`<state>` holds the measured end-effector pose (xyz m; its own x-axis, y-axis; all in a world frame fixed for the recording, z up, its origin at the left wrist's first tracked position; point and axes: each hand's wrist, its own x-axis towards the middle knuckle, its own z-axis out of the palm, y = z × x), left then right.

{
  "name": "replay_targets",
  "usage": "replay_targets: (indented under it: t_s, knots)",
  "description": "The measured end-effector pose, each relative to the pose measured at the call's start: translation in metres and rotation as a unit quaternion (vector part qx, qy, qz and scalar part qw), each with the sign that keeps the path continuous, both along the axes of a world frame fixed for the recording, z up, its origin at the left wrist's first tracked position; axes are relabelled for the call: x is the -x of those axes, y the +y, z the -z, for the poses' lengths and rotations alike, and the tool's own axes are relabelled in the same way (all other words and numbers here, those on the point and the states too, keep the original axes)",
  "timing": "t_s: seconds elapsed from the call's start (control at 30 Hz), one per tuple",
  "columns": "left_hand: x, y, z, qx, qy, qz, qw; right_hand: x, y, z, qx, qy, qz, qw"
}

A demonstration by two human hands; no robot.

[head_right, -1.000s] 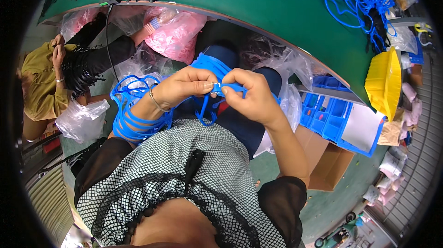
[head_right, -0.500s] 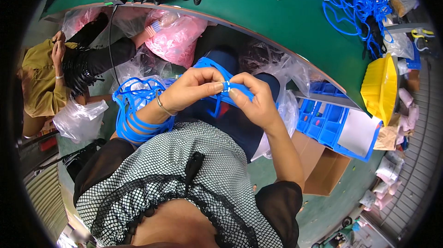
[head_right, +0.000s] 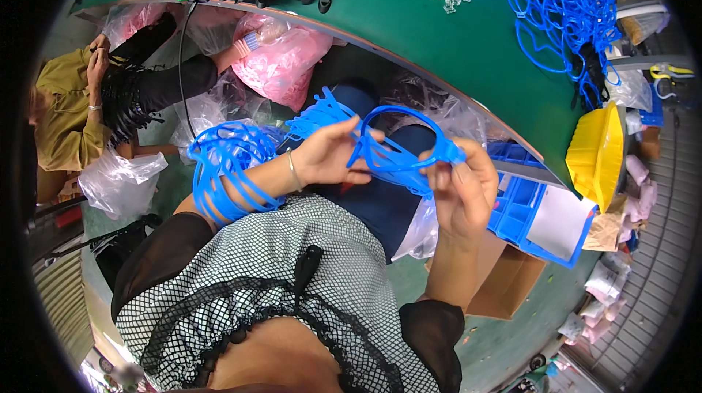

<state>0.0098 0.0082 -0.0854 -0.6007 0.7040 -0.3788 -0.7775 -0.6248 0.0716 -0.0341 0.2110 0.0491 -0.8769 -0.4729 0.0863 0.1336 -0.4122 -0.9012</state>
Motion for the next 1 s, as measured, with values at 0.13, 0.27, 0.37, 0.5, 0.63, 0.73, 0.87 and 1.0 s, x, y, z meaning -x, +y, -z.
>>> replay_targets:
  t_s: [0.13, 0.27, 0.37, 0.5, 0.63, 0.73, 0.87, 1.0]
  knots:
    - [0.021, -0.001, 0.011, -0.025, -0.070, -0.305, 0.949, -0.016, 0.025, -0.005, 0.003, 0.006, 0.026, 1.000]
    - [0.035, -0.029, 0.005, 0.009, -0.080, -0.430, 0.899, -0.016, 0.063, 0.010, 0.027, 0.014, 0.039, 0.999]
    - [0.044, -0.046, -0.005, -0.002, -0.059, -0.475, 0.878, -0.017, 0.081, 0.026, 0.063, -0.015, 0.057, 0.996]
    - [0.046, -0.063, -0.001, -0.035, 0.070, -0.449, 0.890, -0.017, 0.089, 0.038, 0.072, -0.012, 0.028, 0.997]
    - [0.036, -0.047, -0.035, 0.045, 0.201, -0.337, 0.919, -0.025, 0.075, 0.056, 0.075, -0.034, 0.004, 0.997]
    - [0.027, -0.029, -0.060, 0.095, 0.213, -0.274, 0.933, -0.032, 0.045, 0.070, 0.093, -0.082, -0.026, 0.992]
    - [0.030, -0.029, -0.079, 0.110, 0.242, -0.274, 0.924, -0.030, 0.031, 0.077, -0.085, -0.105, -0.084, 0.987]
    - [0.024, -0.023, -0.089, 0.138, 0.251, -0.276, 0.917, -0.029, 0.008, 0.052, -0.338, 0.132, 0.045, 0.931]
